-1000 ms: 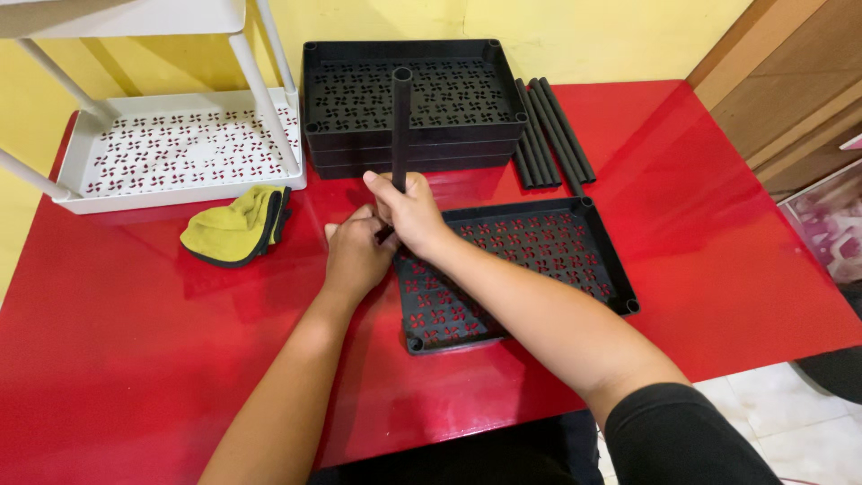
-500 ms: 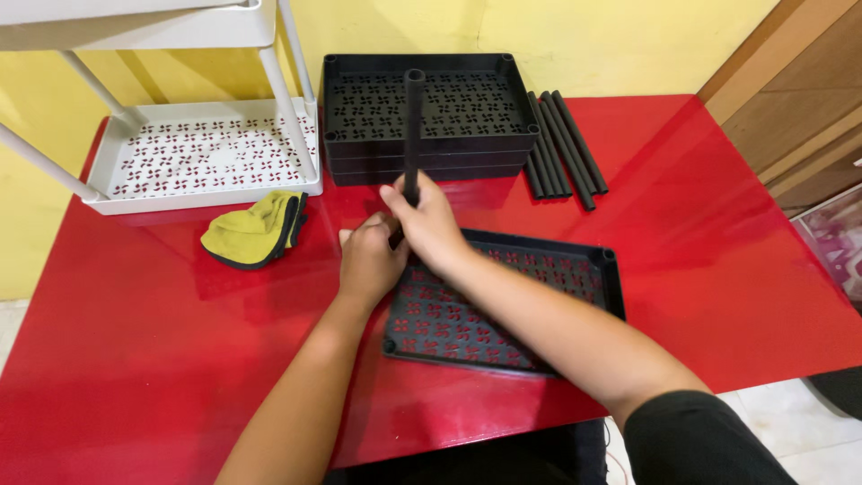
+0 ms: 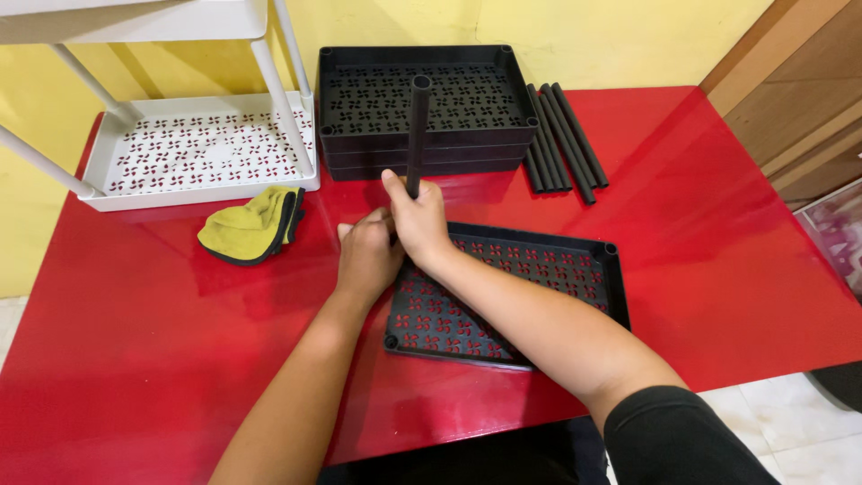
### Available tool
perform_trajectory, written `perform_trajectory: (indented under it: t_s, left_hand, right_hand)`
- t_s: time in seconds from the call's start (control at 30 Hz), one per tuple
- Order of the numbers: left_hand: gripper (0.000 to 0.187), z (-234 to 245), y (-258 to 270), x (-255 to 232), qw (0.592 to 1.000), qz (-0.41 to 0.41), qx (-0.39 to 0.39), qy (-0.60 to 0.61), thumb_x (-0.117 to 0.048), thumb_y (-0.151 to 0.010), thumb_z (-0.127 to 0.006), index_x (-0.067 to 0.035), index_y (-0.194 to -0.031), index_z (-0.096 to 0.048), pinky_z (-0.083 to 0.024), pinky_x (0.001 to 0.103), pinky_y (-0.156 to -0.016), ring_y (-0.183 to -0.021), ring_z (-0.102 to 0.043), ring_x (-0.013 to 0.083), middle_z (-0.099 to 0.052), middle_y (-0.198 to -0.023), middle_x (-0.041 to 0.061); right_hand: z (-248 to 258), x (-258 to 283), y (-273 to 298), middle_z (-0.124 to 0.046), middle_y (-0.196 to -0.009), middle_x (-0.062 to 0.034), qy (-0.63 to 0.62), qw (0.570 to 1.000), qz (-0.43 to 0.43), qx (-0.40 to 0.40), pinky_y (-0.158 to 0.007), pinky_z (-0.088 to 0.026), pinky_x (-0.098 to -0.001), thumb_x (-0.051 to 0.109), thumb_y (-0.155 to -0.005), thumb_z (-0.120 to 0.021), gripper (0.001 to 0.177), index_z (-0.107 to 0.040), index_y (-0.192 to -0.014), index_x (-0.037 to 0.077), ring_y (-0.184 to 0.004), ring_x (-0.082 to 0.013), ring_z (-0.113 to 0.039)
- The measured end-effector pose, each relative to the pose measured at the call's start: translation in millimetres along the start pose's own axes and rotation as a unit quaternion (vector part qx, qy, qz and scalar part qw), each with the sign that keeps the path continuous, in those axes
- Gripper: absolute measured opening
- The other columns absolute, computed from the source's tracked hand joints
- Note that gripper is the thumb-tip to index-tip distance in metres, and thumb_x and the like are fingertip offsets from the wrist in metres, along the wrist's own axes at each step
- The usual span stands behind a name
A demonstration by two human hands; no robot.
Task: The person disassembles a two-tier black plastic stand by removing the legs, then reassembles it by inserting the legs back into the trays. The person handles the trays and legs by hand on a red table.
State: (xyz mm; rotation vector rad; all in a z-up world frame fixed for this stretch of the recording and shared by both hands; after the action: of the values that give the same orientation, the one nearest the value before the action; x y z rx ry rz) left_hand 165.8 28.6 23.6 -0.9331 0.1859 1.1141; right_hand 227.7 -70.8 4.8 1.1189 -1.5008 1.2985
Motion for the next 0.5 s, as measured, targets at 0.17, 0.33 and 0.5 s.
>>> perform_trajectory:
  t_s: [0.17,0.33,0.5]
  left_hand:
    - [0.014,0.2,-1.8,-1.6,1.0,0.012,0.014,0.002,-0.018,-0.081,-0.082,-0.007,-0.086,-0.076,-0.038,0.045,-0.074,-0.084,-0.069,0.0282,-0.072,-0.09,0.008]
    - [0.02,6.6,-1.9,-9.6,1.0,-0.003,0.006,0.018,-0.022,-0.08,-0.082,-0.008,-0.093,-0.078,-0.042,0.045,-0.073,-0.086,-0.07,0.0292,-0.074,-0.095,0.01]
    - [0.023,11.0,-3.9,-12.5,0.999,-0.01,0.0,0.036,-0.022,-0.081,-0.083,-0.007,-0.097,-0.077,-0.047,0.044,-0.075,-0.088,-0.07,0.0305,-0.073,-0.095,0.012]
  right_hand:
    - [-17.0,1.1,-5.5,-0.036,-0.054,0.007,-0.107,0.97,-0.03,0.217,-0.048,-0.023,-0.0288,0.022,-0.103,-0.064,0.05,-0.041,-0.058,0.015,-0.05,-0.0055,-0.029]
    - [-26.9,-2.0,-8.1,-0.036,-0.054,0.005,-0.135,0.916,-0.124,0.358,-0.049,-0.021,-0.0289,0.01,-0.095,-0.062,0.042,-0.041,-0.059,0.013,-0.049,-0.0068,-0.029]
    - [-36.9,6.9,-5.7,-0.034,-0.054,0.0052,-0.164,0.866,-0.153,0.447,-0.049,-0.024,-0.0281,0.006,-0.092,-0.061,0.042,-0.038,-0.059,0.015,-0.048,-0.009,-0.031]
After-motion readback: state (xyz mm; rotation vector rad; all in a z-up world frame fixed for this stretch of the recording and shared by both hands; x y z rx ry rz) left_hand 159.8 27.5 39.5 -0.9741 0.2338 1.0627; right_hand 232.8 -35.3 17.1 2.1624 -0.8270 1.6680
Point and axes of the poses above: each hand's wrist, its own y-axis away from the middle knuckle, its own z-axis out of the back of the hand, x = y × z, the point moved 10 cm from there along -y, towards the middle knuckle
